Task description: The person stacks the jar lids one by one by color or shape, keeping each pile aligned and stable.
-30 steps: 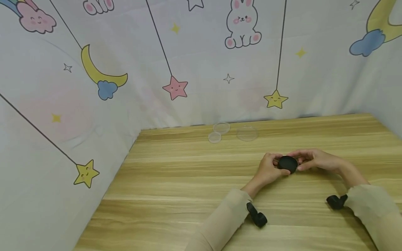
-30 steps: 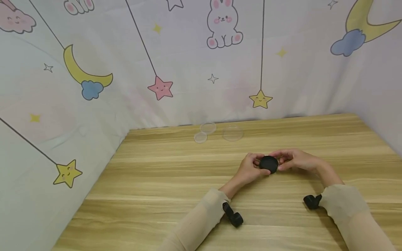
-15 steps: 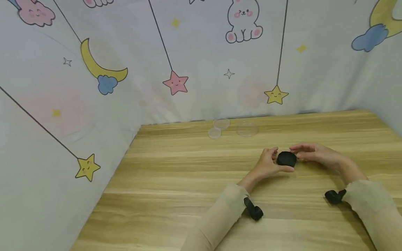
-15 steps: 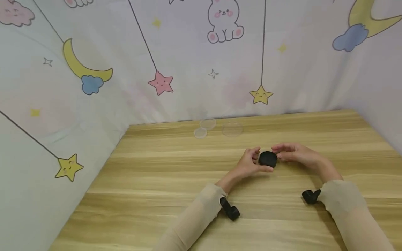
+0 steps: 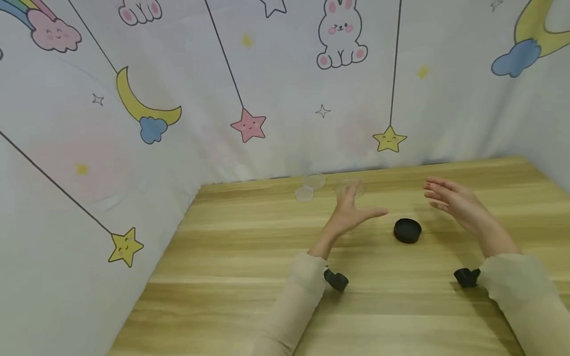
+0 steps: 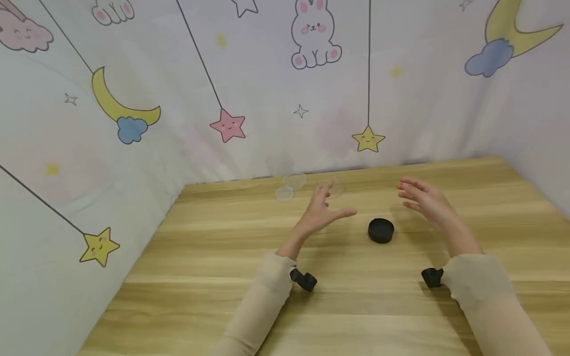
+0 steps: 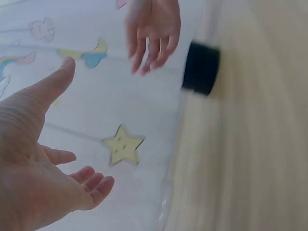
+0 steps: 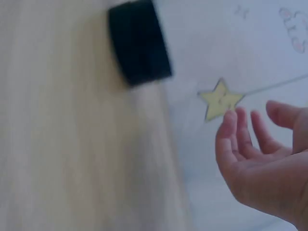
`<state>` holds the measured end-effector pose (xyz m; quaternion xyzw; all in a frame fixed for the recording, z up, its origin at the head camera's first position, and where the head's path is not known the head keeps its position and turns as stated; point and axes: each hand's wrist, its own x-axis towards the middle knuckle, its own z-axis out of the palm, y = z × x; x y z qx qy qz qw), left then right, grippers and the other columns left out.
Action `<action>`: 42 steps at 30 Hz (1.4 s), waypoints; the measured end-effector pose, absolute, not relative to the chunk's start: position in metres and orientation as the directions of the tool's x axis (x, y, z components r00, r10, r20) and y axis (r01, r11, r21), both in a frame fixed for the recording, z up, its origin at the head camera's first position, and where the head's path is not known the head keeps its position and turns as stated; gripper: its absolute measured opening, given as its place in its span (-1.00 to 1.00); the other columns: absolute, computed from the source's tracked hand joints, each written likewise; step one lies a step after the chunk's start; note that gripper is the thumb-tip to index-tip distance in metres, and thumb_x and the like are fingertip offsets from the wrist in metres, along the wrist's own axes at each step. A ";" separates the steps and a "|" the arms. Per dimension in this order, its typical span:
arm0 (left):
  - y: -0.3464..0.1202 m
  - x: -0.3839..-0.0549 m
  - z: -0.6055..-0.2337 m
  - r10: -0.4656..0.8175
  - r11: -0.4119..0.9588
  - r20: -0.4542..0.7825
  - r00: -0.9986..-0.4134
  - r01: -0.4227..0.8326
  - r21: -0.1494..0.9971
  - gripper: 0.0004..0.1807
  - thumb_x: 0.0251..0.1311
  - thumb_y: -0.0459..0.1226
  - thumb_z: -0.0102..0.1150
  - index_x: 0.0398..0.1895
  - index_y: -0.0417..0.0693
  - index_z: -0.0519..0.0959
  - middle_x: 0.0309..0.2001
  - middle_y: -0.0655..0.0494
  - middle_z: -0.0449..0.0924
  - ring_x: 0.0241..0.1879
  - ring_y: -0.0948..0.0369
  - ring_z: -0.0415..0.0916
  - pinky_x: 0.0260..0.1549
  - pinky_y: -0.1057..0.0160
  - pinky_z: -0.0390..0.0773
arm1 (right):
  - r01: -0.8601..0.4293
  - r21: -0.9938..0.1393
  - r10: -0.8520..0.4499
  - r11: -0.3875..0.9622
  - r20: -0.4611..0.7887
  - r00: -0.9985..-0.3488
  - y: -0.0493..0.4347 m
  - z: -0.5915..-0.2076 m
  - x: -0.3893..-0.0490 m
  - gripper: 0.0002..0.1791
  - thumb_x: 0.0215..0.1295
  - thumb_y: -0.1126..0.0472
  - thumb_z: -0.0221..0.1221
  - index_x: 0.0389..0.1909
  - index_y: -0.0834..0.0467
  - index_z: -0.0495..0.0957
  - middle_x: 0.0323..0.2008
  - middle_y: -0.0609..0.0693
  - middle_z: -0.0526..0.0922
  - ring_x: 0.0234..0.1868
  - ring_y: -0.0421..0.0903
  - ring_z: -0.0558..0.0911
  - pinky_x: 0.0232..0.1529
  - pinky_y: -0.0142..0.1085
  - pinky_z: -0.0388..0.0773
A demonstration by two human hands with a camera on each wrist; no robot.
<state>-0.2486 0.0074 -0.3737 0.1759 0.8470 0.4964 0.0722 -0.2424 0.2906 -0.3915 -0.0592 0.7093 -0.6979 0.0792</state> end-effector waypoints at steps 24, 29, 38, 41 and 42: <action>-0.054 -0.311 -0.407 0.060 0.080 0.004 -0.998 0.009 0.997 -0.06 0.10 -0.17 0.41 0.49 -0.18 0.12 0.50 -0.10 0.10 0.47 -0.08 0.06 0.39 -0.05 0.25 | 0.111 -0.931 0.173 -0.348 -0.180 -0.968 0.104 -0.395 -0.288 -0.11 0.36 0.28 0.15 0.56 0.06 -0.16 0.56 0.07 -0.05 0.55 -0.03 0.07 0.50 -0.20 0.14; -0.042 -0.316 -0.428 0.071 0.048 -0.034 -0.997 -0.030 0.998 -0.15 0.13 -0.23 0.37 0.46 -0.20 0.20 0.47 -0.09 0.18 0.47 -0.05 0.10 0.41 0.01 0.25 | 0.108 -0.937 0.122 -0.331 -0.156 -0.980 0.113 -0.415 -0.295 -0.07 0.39 0.25 0.13 0.57 0.05 -0.27 0.59 0.00 -0.21 0.60 -0.08 -0.16 0.56 -0.17 -0.04; -0.046 -0.323 -0.440 0.104 0.061 -0.049 -0.993 -0.042 0.997 -0.16 0.15 -0.23 0.36 0.46 -0.15 0.19 0.48 -0.07 0.19 0.47 -0.01 0.16 0.41 0.06 0.26 | 0.091 -0.994 0.051 -0.056 -0.094 -0.994 0.118 -0.433 -0.307 -0.01 0.40 0.19 0.12 0.56 0.05 -0.40 0.58 0.08 -0.37 0.59 0.09 -0.21 0.55 -0.03 -0.06; -0.049 -0.326 -0.441 0.126 0.087 -0.052 -0.991 -0.041 0.995 -0.15 0.16 -0.25 0.35 0.48 -0.16 0.15 0.49 -0.07 0.17 0.47 -0.01 0.16 0.40 0.06 0.28 | 0.066 -0.995 0.091 0.073 -0.059 -0.994 0.116 -0.437 -0.311 -0.01 0.39 0.22 0.12 0.56 0.08 -0.39 0.55 0.19 -0.38 0.53 0.25 -0.02 0.49 0.05 0.11; -0.049 -0.327 -0.442 0.132 0.096 -0.053 -0.990 -0.041 0.995 -0.15 0.17 -0.26 0.34 0.49 -0.16 0.14 0.48 -0.07 0.17 0.46 -0.01 0.16 0.40 0.06 0.28 | 0.064 -0.993 0.118 0.099 -0.052 -0.992 0.115 -0.439 -0.312 -0.02 0.38 0.24 0.13 0.56 0.10 -0.37 0.54 0.21 -0.37 0.49 0.27 0.08 0.46 0.05 0.17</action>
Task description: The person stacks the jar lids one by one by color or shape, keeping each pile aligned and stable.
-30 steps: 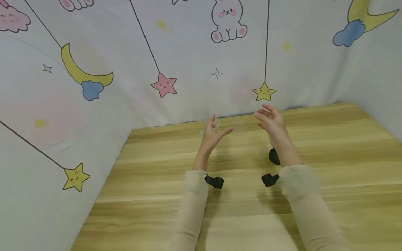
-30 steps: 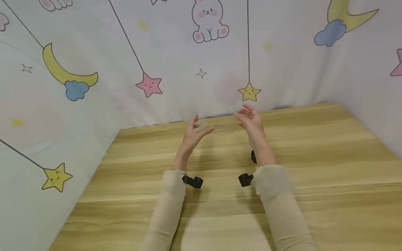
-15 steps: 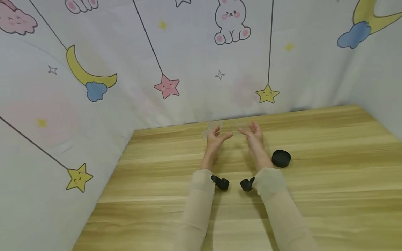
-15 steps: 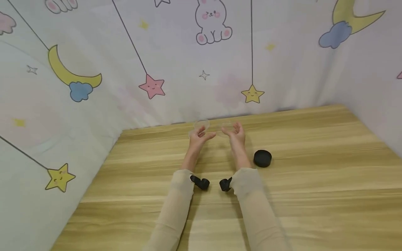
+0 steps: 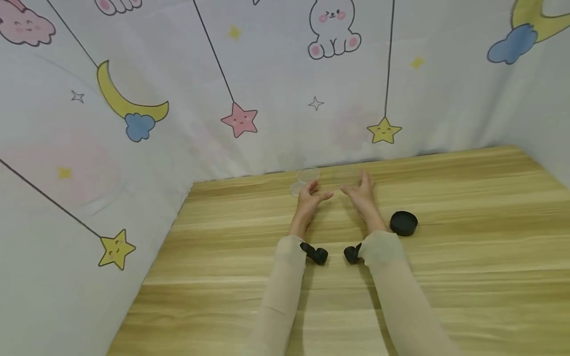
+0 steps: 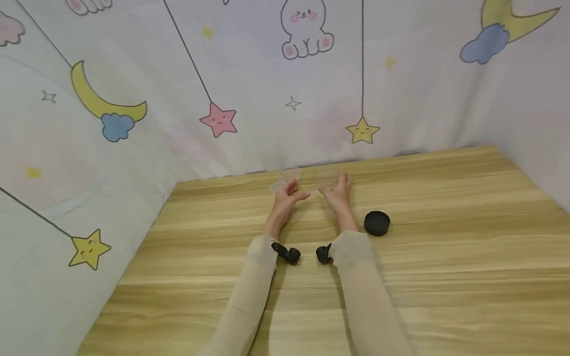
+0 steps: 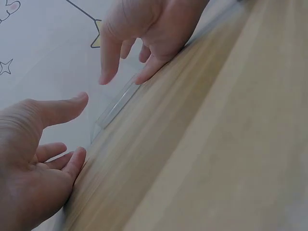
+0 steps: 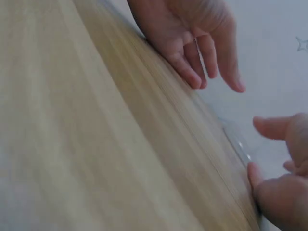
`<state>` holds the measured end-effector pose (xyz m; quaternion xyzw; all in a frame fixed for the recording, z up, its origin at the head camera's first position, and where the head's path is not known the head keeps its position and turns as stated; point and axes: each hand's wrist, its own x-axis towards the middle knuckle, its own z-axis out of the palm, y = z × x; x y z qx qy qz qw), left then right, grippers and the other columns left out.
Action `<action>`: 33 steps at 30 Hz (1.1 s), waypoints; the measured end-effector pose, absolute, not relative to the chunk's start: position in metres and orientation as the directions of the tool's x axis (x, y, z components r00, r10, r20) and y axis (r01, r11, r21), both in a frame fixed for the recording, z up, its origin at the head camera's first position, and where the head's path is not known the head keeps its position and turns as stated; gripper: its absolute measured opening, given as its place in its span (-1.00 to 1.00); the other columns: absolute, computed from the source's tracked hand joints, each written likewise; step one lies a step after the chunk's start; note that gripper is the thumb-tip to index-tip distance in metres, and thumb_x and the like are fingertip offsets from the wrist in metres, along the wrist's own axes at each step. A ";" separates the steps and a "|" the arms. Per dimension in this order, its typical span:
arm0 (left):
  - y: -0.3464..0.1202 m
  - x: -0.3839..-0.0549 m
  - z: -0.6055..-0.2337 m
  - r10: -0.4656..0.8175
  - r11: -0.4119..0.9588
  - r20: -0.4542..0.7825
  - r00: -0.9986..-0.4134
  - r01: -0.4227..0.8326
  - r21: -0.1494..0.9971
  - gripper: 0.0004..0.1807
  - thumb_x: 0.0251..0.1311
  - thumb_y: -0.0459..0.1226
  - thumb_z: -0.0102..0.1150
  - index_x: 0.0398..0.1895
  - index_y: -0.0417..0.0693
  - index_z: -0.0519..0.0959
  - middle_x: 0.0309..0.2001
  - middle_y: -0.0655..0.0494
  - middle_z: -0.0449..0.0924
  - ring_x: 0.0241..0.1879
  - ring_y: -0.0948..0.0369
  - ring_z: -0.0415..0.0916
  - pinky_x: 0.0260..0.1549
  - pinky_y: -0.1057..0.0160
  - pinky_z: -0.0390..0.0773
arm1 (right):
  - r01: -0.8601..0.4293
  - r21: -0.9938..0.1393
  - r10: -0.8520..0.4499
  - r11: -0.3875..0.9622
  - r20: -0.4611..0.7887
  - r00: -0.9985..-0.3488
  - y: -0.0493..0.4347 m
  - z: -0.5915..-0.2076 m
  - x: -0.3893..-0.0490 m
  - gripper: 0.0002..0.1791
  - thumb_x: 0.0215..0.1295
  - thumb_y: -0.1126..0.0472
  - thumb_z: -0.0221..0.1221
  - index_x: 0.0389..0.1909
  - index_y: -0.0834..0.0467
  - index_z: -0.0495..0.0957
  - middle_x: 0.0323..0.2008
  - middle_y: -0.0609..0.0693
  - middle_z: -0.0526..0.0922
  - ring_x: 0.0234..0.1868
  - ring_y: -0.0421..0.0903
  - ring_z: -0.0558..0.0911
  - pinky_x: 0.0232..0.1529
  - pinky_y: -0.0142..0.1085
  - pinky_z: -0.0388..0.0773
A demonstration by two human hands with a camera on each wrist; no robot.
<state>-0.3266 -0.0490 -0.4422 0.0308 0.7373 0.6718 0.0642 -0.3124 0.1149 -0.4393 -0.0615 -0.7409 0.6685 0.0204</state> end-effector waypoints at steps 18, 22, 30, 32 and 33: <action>-0.040 -0.345 -0.441 0.210 0.139 -0.054 -0.976 -0.025 0.990 -0.19 0.26 -0.28 0.24 0.51 -0.19 0.09 0.50 -0.10 0.14 0.49 0.00 0.10 0.42 0.04 0.23 | 0.033 -0.911 0.215 0.410 0.062 -0.975 0.115 -0.445 -0.331 -0.17 0.31 0.31 0.11 0.52 0.29 -0.08 0.50 0.36 -0.04 0.53 0.30 -0.06 0.52 0.06 0.00; -0.036 -0.347 -0.441 0.205 0.156 -0.082 -0.975 -0.050 0.986 -0.17 0.25 -0.25 0.26 0.52 -0.16 0.08 0.50 -0.10 0.13 0.49 0.00 0.09 0.42 0.04 0.24 | 0.048 -0.914 0.216 0.403 0.044 -0.975 0.115 -0.445 -0.331 -0.15 0.31 0.30 0.11 0.53 0.28 -0.11 0.53 0.31 -0.06 0.53 0.29 -0.07 0.53 0.06 -0.05; -0.029 -0.353 -0.437 0.228 0.233 -0.082 -0.970 -0.028 0.972 -0.16 0.22 -0.23 0.28 0.52 -0.11 0.10 0.49 -0.09 0.16 0.48 0.01 0.14 0.40 0.06 0.27 | 0.072 -0.926 0.240 0.370 0.021 -0.971 0.114 -0.443 -0.336 -0.11 0.26 0.28 0.12 0.53 0.26 -0.11 0.50 0.27 0.10 0.49 0.25 0.02 0.52 0.00 0.03; -0.028 -0.353 -0.438 0.224 0.249 -0.080 -0.971 -0.022 0.968 -0.17 0.20 -0.25 0.29 0.50 -0.12 0.13 0.48 -0.07 0.19 0.48 0.02 0.14 0.41 0.07 0.25 | 0.081 -0.926 0.241 0.369 0.011 -0.970 0.113 -0.444 -0.336 -0.12 0.26 0.28 0.13 0.53 0.25 -0.08 0.47 0.26 0.15 0.49 0.24 0.04 0.52 -0.02 0.04; -0.028 -0.353 -0.438 0.216 0.252 -0.087 -0.973 -0.030 0.967 -0.17 0.19 -0.25 0.30 0.50 -0.12 0.14 0.48 -0.07 0.19 0.48 0.02 0.14 0.41 0.07 0.25 | 0.088 -0.927 0.241 0.364 0.002 -0.971 0.113 -0.444 -0.335 -0.12 0.26 0.28 0.13 0.53 0.25 -0.08 0.47 0.26 0.17 0.49 0.23 0.05 0.52 -0.03 0.04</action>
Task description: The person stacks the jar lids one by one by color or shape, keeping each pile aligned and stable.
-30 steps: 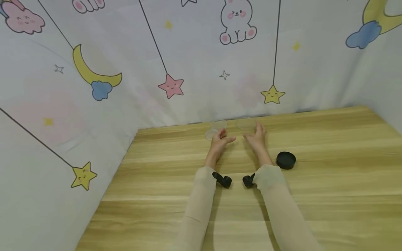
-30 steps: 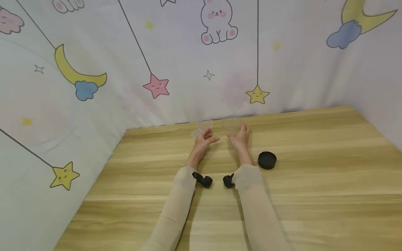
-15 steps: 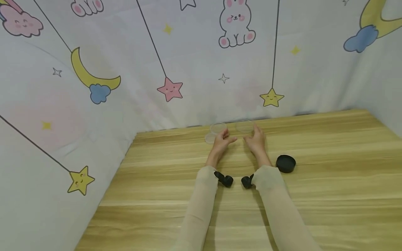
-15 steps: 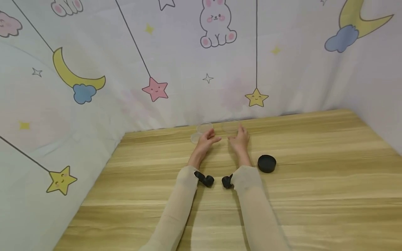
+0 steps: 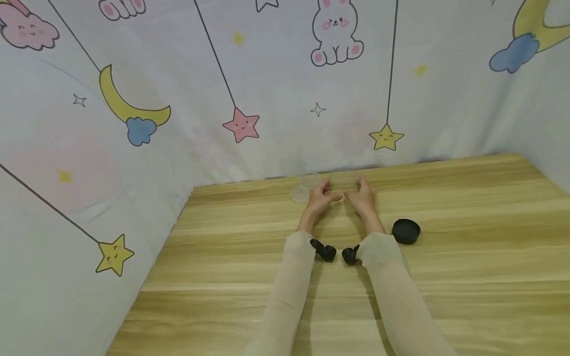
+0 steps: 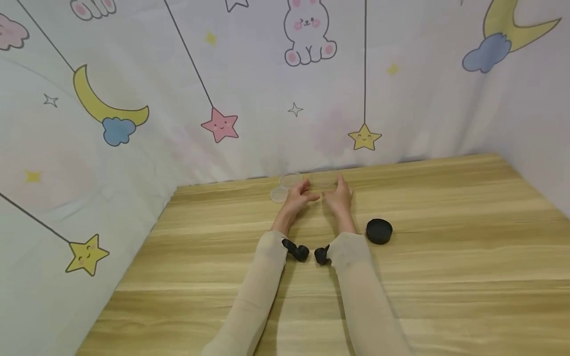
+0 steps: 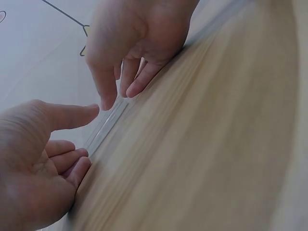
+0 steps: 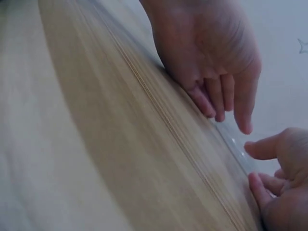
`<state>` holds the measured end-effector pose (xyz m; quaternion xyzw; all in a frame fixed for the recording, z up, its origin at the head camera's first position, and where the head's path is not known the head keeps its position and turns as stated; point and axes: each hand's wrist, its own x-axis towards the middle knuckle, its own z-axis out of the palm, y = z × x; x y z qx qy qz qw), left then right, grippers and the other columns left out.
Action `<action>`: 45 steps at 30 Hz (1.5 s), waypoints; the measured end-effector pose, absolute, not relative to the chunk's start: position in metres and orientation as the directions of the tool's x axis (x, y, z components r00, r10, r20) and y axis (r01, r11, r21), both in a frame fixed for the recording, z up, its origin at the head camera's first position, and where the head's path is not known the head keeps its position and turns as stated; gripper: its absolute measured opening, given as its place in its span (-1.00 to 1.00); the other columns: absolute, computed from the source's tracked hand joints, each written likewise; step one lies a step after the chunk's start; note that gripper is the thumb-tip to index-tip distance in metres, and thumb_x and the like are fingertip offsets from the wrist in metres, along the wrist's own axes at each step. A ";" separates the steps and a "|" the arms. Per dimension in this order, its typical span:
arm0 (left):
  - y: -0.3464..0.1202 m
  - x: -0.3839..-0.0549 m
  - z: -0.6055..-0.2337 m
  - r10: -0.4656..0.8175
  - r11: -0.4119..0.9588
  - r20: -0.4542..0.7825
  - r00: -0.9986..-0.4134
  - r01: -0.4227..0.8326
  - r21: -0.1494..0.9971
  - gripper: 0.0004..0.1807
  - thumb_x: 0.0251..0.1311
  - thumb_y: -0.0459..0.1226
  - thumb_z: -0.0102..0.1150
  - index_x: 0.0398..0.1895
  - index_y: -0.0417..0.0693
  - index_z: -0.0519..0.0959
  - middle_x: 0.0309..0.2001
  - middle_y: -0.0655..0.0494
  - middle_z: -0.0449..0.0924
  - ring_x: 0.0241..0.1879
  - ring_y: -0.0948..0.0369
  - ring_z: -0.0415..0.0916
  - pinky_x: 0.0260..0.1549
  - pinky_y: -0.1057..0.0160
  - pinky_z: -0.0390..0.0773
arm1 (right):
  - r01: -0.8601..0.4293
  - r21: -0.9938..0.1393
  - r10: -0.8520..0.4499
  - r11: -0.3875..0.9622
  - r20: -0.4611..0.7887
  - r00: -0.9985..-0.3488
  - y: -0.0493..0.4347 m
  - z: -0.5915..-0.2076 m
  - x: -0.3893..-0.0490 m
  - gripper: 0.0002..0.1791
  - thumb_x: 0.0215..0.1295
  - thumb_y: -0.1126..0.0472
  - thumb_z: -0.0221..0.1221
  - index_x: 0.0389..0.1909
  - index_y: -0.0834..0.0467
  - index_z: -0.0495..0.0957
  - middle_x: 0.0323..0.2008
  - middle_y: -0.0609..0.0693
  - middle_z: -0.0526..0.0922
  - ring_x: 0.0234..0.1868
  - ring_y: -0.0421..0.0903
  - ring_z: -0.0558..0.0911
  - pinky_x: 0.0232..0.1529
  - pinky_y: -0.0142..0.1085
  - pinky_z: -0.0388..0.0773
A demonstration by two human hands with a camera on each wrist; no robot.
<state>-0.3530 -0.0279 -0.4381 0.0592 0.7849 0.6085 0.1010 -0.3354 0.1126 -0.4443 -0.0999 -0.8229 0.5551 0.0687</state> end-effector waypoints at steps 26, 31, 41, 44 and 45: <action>-0.040 -0.378 -0.394 0.358 0.422 -0.252 -0.899 -0.085 0.903 -0.21 0.28 -0.38 0.13 0.50 -0.31 -0.02 0.53 -0.22 -0.01 0.50 -0.07 0.05 0.39 0.01 0.28 | 0.240 -0.833 -0.187 0.499 -0.374 -0.908 0.150 -0.392 -0.365 0.12 0.35 0.19 0.14 0.50 0.18 -0.61 0.55 0.22 -0.45 0.57 0.22 -0.26 0.53 0.10 -0.14; -0.032 -0.380 -0.400 0.316 0.418 -0.241 -0.918 -0.093 0.904 -0.13 0.22 -0.42 0.21 0.53 -0.25 -0.02 0.51 -0.18 0.08 0.48 -0.02 0.13 0.32 0.09 0.39 | 0.151 -0.794 -0.241 0.589 -0.351 -0.905 0.159 -0.395 -0.364 0.06 0.36 0.17 0.14 0.52 0.24 -0.49 0.55 0.30 -0.28 0.56 0.24 -0.14 0.53 0.06 -0.10; -0.013 -0.385 -0.412 0.095 0.448 -0.132 -0.987 -0.076 0.891 -0.29 0.02 -0.55 0.30 0.34 -0.30 0.37 0.22 -0.16 0.53 0.23 0.02 0.48 0.24 0.15 0.48 | 0.115 -0.879 -0.189 0.463 -0.225 -0.956 0.164 -0.402 -0.367 -0.06 0.29 0.38 0.16 0.53 0.31 -0.22 0.52 0.32 -0.08 0.54 0.23 -0.03 0.52 -0.01 0.01; -0.011 -0.383 -0.414 0.060 0.480 -0.101 -0.993 -0.060 0.875 -0.38 -0.01 -0.52 0.34 0.23 -0.31 0.49 0.18 -0.17 0.56 0.20 0.00 0.49 0.22 0.12 0.50 | 0.103 -0.876 -0.190 0.472 -0.215 -0.958 0.165 -0.403 -0.367 -0.08 0.29 0.37 0.16 0.53 0.32 -0.18 0.51 0.34 -0.05 0.53 0.24 0.00 0.51 0.00 0.03; -0.012 -0.382 -0.414 0.040 0.478 -0.101 -0.994 -0.070 0.876 -0.41 -0.01 -0.50 0.35 0.19 -0.30 0.52 0.17 -0.17 0.57 0.19 -0.01 0.49 0.21 0.12 0.50 | 0.112 -0.881 -0.191 0.459 -0.221 -0.956 0.164 -0.402 -0.367 -0.09 0.29 0.38 0.17 0.53 0.31 -0.17 0.52 0.33 -0.05 0.53 0.23 0.01 0.51 0.00 0.05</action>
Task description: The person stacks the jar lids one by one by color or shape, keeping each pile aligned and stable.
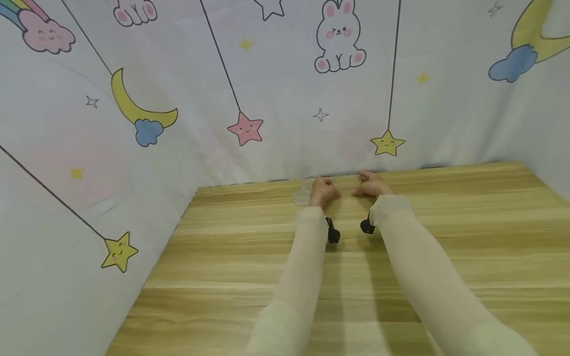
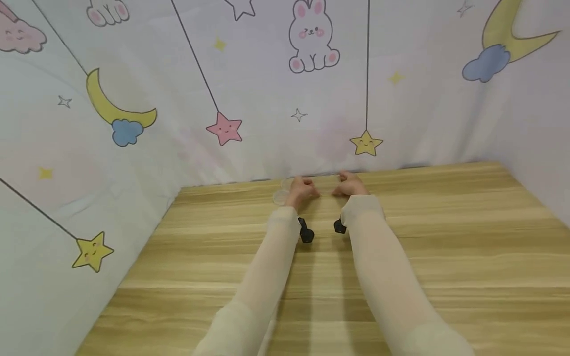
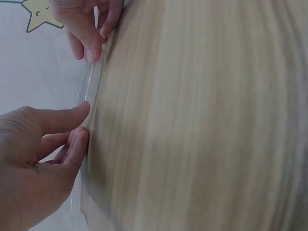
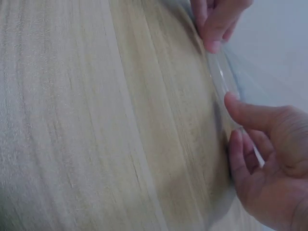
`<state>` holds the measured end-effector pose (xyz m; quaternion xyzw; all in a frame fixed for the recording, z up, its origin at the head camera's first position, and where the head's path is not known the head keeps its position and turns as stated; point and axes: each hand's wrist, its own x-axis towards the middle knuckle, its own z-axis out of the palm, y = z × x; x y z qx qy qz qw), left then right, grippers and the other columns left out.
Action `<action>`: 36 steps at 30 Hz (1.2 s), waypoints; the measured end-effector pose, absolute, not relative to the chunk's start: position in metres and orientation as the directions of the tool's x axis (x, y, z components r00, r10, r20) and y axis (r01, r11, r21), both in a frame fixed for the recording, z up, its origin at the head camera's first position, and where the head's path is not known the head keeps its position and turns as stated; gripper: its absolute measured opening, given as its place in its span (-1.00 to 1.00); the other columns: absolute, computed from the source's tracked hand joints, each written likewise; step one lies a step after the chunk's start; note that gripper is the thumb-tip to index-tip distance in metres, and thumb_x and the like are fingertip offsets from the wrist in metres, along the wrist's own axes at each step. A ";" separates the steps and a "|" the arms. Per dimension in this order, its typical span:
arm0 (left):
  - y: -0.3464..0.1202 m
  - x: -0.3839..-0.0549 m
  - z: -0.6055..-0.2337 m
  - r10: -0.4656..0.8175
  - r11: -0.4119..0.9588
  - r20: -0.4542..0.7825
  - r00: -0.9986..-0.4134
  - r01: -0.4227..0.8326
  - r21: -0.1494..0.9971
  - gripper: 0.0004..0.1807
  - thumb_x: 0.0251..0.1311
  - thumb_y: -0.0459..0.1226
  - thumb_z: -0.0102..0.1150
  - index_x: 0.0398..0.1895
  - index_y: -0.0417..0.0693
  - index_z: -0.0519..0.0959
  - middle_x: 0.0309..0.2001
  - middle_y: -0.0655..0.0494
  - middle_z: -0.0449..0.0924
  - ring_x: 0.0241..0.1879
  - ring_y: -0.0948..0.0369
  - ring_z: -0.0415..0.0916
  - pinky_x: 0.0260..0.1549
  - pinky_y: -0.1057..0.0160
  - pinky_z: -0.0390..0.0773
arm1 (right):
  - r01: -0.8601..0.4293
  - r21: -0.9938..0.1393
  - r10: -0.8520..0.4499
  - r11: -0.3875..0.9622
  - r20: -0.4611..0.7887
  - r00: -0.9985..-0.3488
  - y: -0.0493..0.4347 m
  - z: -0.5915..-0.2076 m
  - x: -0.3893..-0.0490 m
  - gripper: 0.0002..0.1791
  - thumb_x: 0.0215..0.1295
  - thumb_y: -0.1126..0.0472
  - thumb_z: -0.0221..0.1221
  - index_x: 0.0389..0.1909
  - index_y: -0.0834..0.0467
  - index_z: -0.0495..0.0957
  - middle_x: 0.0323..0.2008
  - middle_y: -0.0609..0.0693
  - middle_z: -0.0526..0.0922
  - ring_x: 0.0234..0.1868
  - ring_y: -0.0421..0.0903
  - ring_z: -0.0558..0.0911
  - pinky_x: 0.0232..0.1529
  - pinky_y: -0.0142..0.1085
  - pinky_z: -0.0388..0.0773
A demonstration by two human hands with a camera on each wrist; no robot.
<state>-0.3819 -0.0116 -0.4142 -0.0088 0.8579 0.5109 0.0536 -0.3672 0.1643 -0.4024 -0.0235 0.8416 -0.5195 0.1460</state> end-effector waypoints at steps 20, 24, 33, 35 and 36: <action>-0.032 -0.391 -0.351 0.255 -0.177 0.014 -0.967 -0.032 0.984 -0.43 0.25 -0.46 0.19 0.33 -0.31 0.32 0.40 -0.15 0.32 0.43 0.02 0.25 0.38 0.11 0.31 | 0.104 -0.981 -0.261 0.165 -0.145 -0.955 0.176 -0.326 -0.378 -0.16 0.39 0.36 0.11 0.55 0.19 -0.14 0.57 0.19 -0.25 0.56 0.09 0.00 0.53 -0.10 0.05; -0.031 -0.389 -0.337 0.255 -0.291 0.047 -0.966 -0.031 0.956 -0.48 0.25 -0.49 0.16 0.26 -0.31 0.30 0.42 -0.10 0.30 0.44 0.01 0.23 0.41 0.04 0.25 | 0.045 -0.994 -0.264 0.104 -0.072 -0.962 0.174 -0.306 -0.372 -0.18 0.39 0.37 0.09 0.55 0.20 -0.12 0.56 0.20 -0.19 0.55 0.08 0.02 0.53 -0.11 0.04; -0.025 -0.365 -0.317 0.193 -0.477 0.116 -0.974 0.011 0.879 -0.70 0.25 -0.53 0.10 -0.05 -0.05 0.38 0.41 -0.16 0.29 0.33 -0.02 0.33 0.40 0.02 0.28 | -0.069 -0.998 -0.202 -0.008 0.069 -0.977 0.162 -0.273 -0.347 -0.13 0.34 0.26 0.20 0.55 0.10 -0.06 0.57 0.11 -0.14 0.57 0.02 -0.02 0.54 -0.18 0.03; -0.026 -0.356 -0.311 0.172 -0.512 0.155 -0.973 0.046 0.858 -0.69 0.25 -0.56 0.07 -0.09 -0.02 0.39 0.40 -0.17 0.30 0.36 -0.06 0.30 0.39 0.01 0.28 | -0.101 -0.994 -0.197 -0.039 0.107 -0.975 0.159 -0.268 -0.337 -0.14 0.33 0.26 0.20 0.54 0.10 -0.04 0.56 0.10 -0.09 0.56 -0.01 0.02 0.54 -0.18 0.02; -0.027 -0.351 -0.309 0.164 -0.530 0.176 -0.971 0.063 0.845 -0.68 0.24 -0.58 0.06 -0.09 -0.02 0.39 0.38 -0.17 0.31 0.38 -0.09 0.27 0.40 0.01 0.28 | -0.119 -0.991 -0.196 -0.053 0.127 -0.972 0.157 -0.267 -0.332 -0.15 0.32 0.27 0.20 0.54 0.11 -0.03 0.55 0.10 -0.05 0.54 -0.02 0.05 0.54 -0.17 0.02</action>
